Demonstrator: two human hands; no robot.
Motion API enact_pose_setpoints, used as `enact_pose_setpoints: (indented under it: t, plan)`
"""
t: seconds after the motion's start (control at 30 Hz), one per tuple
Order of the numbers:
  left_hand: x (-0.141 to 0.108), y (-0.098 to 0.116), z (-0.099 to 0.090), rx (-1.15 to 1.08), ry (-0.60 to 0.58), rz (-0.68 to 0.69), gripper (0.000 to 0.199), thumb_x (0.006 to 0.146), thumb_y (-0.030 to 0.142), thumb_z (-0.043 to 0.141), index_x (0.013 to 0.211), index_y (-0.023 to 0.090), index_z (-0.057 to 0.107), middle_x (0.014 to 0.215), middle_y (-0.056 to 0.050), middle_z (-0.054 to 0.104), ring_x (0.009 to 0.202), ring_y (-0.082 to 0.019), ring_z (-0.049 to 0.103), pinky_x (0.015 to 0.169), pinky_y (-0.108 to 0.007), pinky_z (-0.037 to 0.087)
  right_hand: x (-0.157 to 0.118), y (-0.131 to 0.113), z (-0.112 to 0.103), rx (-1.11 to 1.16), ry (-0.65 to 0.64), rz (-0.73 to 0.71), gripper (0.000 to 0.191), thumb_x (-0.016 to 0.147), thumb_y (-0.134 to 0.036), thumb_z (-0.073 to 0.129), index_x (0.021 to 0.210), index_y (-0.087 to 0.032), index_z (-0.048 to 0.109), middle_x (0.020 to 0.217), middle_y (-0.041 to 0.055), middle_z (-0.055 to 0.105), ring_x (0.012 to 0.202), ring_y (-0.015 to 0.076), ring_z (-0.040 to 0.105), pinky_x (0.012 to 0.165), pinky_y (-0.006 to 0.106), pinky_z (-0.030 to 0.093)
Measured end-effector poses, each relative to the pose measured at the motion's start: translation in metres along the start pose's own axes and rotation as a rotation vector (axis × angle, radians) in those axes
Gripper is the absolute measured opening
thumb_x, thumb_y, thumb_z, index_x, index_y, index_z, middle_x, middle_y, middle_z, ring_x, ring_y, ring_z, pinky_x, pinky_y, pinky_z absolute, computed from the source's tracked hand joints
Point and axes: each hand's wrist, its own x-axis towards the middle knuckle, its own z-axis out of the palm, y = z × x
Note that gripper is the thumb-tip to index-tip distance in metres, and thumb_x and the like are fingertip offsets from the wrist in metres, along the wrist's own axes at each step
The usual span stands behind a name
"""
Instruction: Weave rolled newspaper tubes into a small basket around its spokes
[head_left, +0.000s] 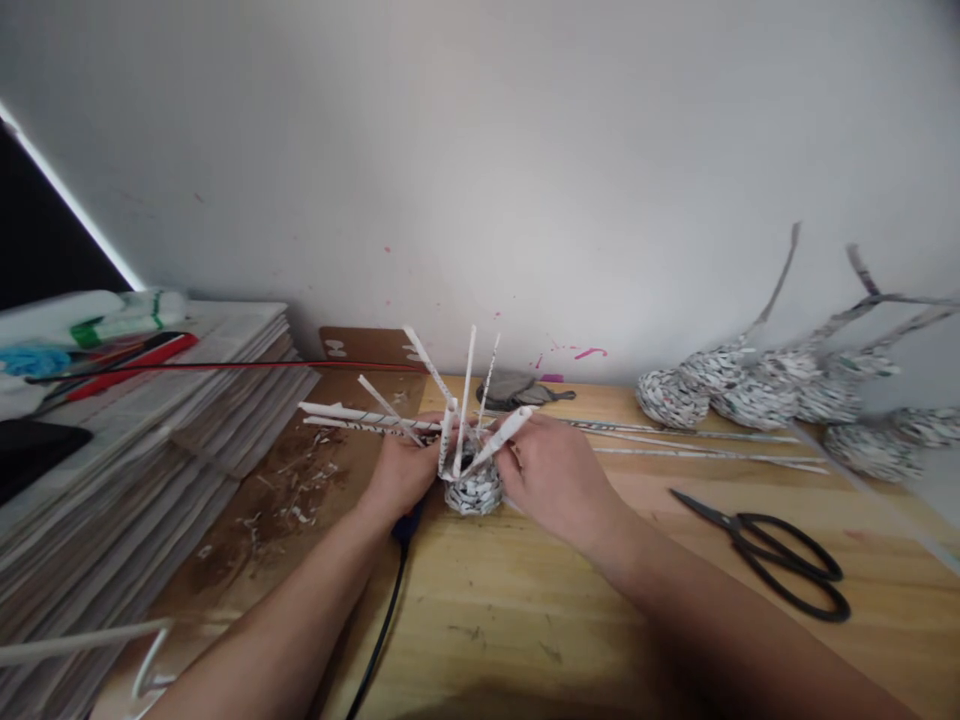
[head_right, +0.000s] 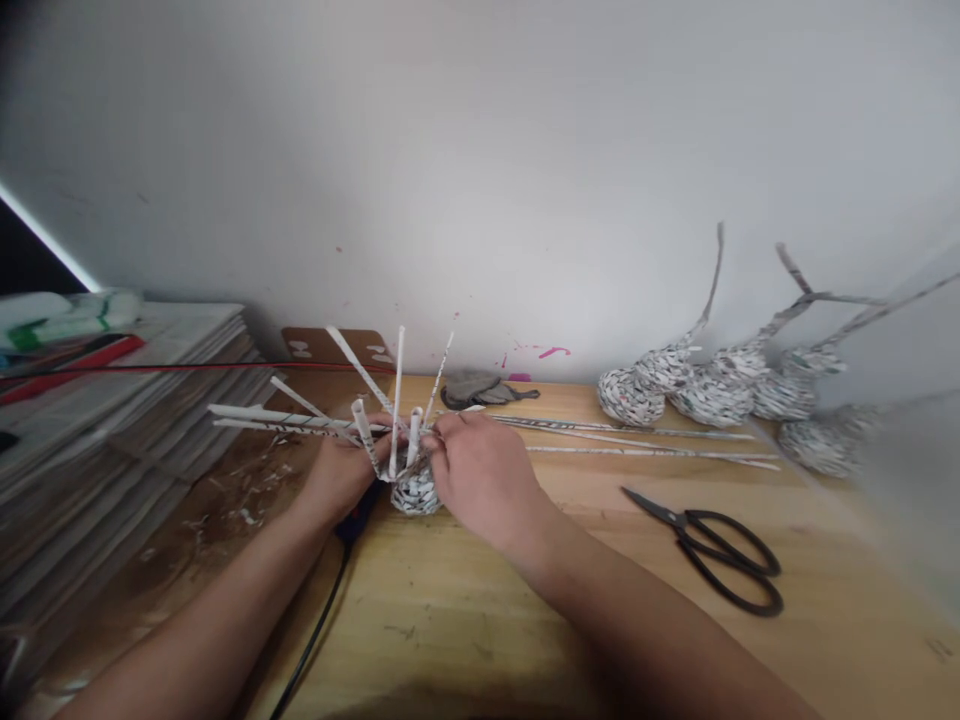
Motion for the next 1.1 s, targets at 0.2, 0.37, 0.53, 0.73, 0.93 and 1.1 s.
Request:
enact_pose_setpoints:
  t: [0.2, 0.37, 0.53, 0.73, 0.93, 1.1]
  plan:
    - [-0.001, 0.007, 0.000, -0.010, -0.025, -0.029, 0.020, 0.067, 0.032, 0.081, 0.076, 0.015, 0.078, 0.066, -0.004, 0.073, 0.056, -0.016, 0.062, 0.055, -0.024, 0.049, 0.001, 0.001, -0.001, -0.034, -0.022, 0.024, 0.018, 0.094, -0.025, 0.050, 0.092, -0.019, 0.067, 0.085, 0.0059, 0.073, 0.074, 0.0189, 0.063, 0.063, 0.029, 0.033]
    - [0.000, 0.008, 0.002, -0.080, 0.023, -0.086, 0.029, 0.064, 0.036, 0.083, 0.080, 0.013, 0.077, 0.076, -0.008, 0.077, 0.064, -0.020, 0.067, 0.060, -0.028, 0.052, 0.002, 0.008, -0.010, -0.031, -0.037, 0.042, 0.025, 0.097, -0.029, 0.048, 0.086, -0.020, 0.068, 0.079, 0.0047, 0.074, 0.068, 0.0184, 0.064, 0.060, 0.030, 0.031]
    - [0.005, 0.002, -0.001, -0.138, 0.082, -0.125, 0.040, 0.062, 0.040, 0.084, 0.089, 0.013, 0.076, 0.082, -0.008, 0.077, 0.071, -0.022, 0.069, 0.062, -0.028, 0.050, -0.001, 0.011, -0.026, -0.154, -0.110, 0.078, 0.034, 0.100, -0.037, 0.045, 0.081, -0.020, 0.068, 0.076, 0.0067, 0.073, 0.067, 0.0205, 0.065, 0.057, 0.031, 0.026]
    - [0.005, 0.002, 0.000, -0.117, 0.040, -0.130, 0.037, 0.062, 0.041, 0.084, 0.086, 0.013, 0.077, 0.078, -0.007, 0.077, 0.067, -0.020, 0.068, 0.061, -0.027, 0.050, -0.007, 0.010, -0.032, -0.065, -0.090, -0.008, 0.025, 0.097, -0.041, 0.053, 0.091, -0.020, 0.065, 0.080, 0.0051, 0.073, 0.071, 0.0200, 0.064, 0.060, 0.029, 0.029]
    - [0.000, 0.005, 0.002, -0.086, 0.029, -0.076, 0.031, 0.064, 0.038, 0.083, 0.081, 0.013, 0.077, 0.078, -0.007, 0.077, 0.065, -0.019, 0.066, 0.061, -0.027, 0.052, 0.003, 0.014, -0.019, 0.176, -0.109, 0.035, 0.036, 0.101, -0.039, 0.043, 0.092, -0.021, 0.072, 0.081, 0.0050, 0.074, 0.074, 0.0187, 0.065, 0.063, 0.029, 0.035]
    - [0.000, 0.002, 0.002, -0.018, 0.004, -0.041, 0.024, 0.069, 0.035, 0.081, 0.080, 0.014, 0.076, 0.081, -0.007, 0.078, 0.071, -0.021, 0.070, 0.066, -0.028, 0.054, 0.009, 0.019, -0.006, 0.361, -0.072, 0.193, 0.027, 0.095, -0.035, 0.053, 0.092, -0.023, 0.078, 0.075, 0.0018, 0.075, 0.063, 0.0153, 0.062, 0.059, 0.027, 0.037]
